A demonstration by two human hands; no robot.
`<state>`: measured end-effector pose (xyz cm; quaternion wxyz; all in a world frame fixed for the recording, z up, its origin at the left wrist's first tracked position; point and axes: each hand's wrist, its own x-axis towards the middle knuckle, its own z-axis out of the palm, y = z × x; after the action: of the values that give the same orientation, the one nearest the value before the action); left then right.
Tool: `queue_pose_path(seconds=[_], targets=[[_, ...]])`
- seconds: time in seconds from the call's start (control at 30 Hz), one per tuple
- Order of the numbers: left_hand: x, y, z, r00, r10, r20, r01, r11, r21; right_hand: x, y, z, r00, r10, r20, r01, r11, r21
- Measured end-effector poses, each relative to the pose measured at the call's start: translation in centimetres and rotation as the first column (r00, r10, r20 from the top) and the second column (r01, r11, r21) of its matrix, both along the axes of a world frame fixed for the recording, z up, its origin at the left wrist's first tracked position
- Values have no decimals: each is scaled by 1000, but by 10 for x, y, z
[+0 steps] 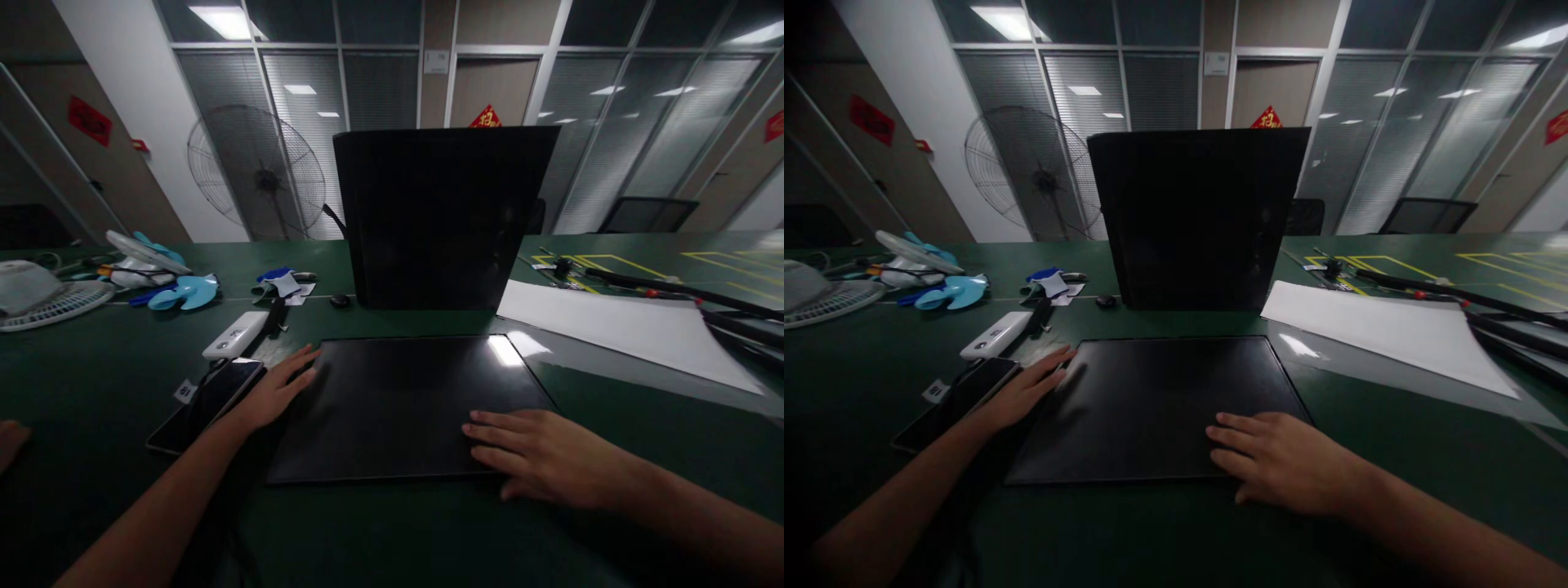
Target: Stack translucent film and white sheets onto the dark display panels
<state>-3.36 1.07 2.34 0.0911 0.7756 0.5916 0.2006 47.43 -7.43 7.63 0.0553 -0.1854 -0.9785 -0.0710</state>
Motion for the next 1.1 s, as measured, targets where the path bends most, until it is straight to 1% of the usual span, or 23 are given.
queue_pose_path(seconds=[0.03, 0.07, 0.1, 0.13, 0.17, 0.2, 0.23, 0.27, 0.3, 0.33, 0.37, 0.4, 0.43, 0.5, 0.57, 0.7, 0.77, 0.9, 1.0, 1.1], targets=[[2, -1, 0, 997, -41, -60, 41, 999, -12, 6, 16, -4, 1000, -21, 2, 21, 998, -67], [4, -2, -1, 992, -76, -106, 73, 997, -26, 15, 33, -8, 996, -85, -13, 84, 991, -106], [6, -3, -1, 986, -98, -135, 93, 995, -42, 26, 52, -12, 977, -206, -56, 200, 975, -101], [7, -3, -2, 981, -108, -159, 102, 994, -46, 40, 72, -19, 928, -356, -111, 348, 934, -87], [8, -4, -2, 979, -112, -171, 105, 993, -48, 55, 91, -26, 844, -505, -181, 499, 863, -79], [8, -4, -3, 979, -112, -173, 105, 993, -49, 72, 109, -36, 750, -620, -230, 619, 781, -87], [8, -4, -3, 979, -112, -171, 105, 993, -49, 88, 124, -45, 661, -706, -254, 707, 700, -107], [8, -4, -3, 979, -112, -169, 105, 993, -50, 104, 138, -56, 567, -783, -256, 780, 610, -138], [9, -4, -3, 980, -113, -167, 105, 993, -52, 119, 148, -66, 470, -854, -221, 841, 510, -179], [9, -4, -3, 980, -113, -166, 105, 993, -55, 133, 155, -74, 411, -889, -202, 871, 448, -200], [9, -4, -2, 980, -114, -166, 105, 993, -61, 144, 160, -81, 375, -910, -179, 887, 408, -217], [10, -5, -2, 979, -115, -167, 104, 992, -69, 153, 163, -86, 363, -919, -155, 891, 391, -233], [11, -5, -2, 979, -115, -168, 104, 992, -76, 160, 165, -89, 370, -918, -139, 885, 394, -247], [12, -5, -1, 979, -110, -170, 97, 992, -86, 168, 165, -91, 402, -908, -116, 866, 418, -275], [14, -6, 0, 981, -96, -167, 82, 993, -91, 170, 164, -89, 419, -901, -112, 854, 433, -290], [15, -8, 1, 988, -75, -134, 63, 994, -95, 169, 162, -85, 419, -899, -127, 853, 438, -284], [14, -9, 2, 991, -72, -114, 62, 994, -88, 167, 159, -85, 401, -907, -130, 863, 421, -278], [13, -11, 3, 993, -92, -80, 84, 992, -97, 164, 156, -83, 344, -936, -79, 895, 352, -272], [14, -12, 5, 990, -117, -73, 108, 988, -112, 162, 158, -79, 325, -944, -54, 900, 326, -290], [15, -12, 5, 989, -125, -80, 117, 988, -104, 160, 159, -77, 294, -952, -82, 904, 305, -300]])
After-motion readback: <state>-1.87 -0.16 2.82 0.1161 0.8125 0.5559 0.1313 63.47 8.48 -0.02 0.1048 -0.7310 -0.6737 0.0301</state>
